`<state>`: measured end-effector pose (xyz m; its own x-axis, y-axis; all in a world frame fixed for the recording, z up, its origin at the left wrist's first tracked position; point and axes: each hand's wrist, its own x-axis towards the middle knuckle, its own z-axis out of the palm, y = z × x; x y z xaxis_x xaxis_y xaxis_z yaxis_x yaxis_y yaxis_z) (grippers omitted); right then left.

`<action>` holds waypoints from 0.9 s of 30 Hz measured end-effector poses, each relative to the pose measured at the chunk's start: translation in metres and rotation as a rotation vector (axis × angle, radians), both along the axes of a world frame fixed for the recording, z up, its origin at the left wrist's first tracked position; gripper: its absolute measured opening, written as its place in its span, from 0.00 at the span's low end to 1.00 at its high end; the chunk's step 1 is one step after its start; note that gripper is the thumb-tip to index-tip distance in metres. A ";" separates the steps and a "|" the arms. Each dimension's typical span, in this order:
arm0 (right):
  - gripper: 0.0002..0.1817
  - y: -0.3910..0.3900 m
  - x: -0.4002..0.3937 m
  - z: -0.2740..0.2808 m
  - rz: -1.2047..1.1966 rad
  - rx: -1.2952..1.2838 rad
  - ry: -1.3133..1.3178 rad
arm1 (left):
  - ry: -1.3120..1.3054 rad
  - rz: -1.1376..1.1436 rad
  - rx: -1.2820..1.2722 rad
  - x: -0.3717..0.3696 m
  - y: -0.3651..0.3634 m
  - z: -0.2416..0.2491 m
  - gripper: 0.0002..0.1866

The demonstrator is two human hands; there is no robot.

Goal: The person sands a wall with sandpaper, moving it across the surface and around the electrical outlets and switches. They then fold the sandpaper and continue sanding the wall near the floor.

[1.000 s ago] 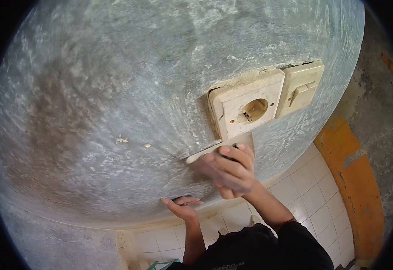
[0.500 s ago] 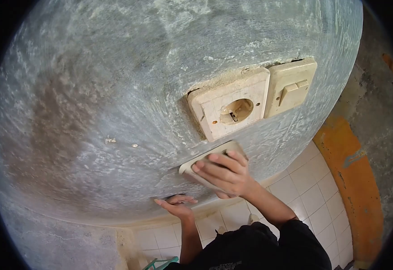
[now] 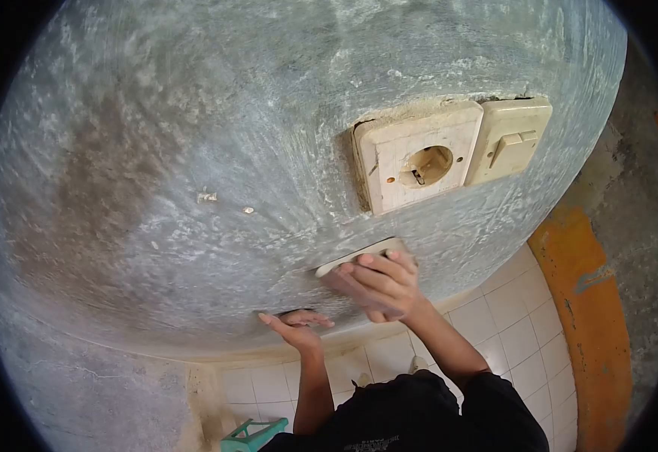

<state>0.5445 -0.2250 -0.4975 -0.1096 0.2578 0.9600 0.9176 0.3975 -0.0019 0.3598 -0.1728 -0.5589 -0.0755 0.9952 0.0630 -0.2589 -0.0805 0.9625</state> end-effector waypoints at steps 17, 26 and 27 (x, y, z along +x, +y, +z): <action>0.18 -0.003 0.004 -0.007 -0.071 0.082 0.155 | 0.034 -0.059 0.005 -0.003 0.002 0.000 0.53; 0.19 -0.007 0.014 -0.024 -0.047 0.045 -0.053 | 0.013 -0.026 -0.016 -0.003 0.002 -0.006 0.52; 0.19 -0.006 0.015 -0.030 -0.053 0.059 0.026 | 0.019 -0.030 -0.012 -0.003 0.001 -0.004 0.52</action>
<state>0.5598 -0.2310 -0.5273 -0.0722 0.2057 0.9760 0.9372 0.3489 -0.0042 0.3571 -0.1716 -0.5624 -0.0449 0.9976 0.0525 -0.2423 -0.0618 0.9682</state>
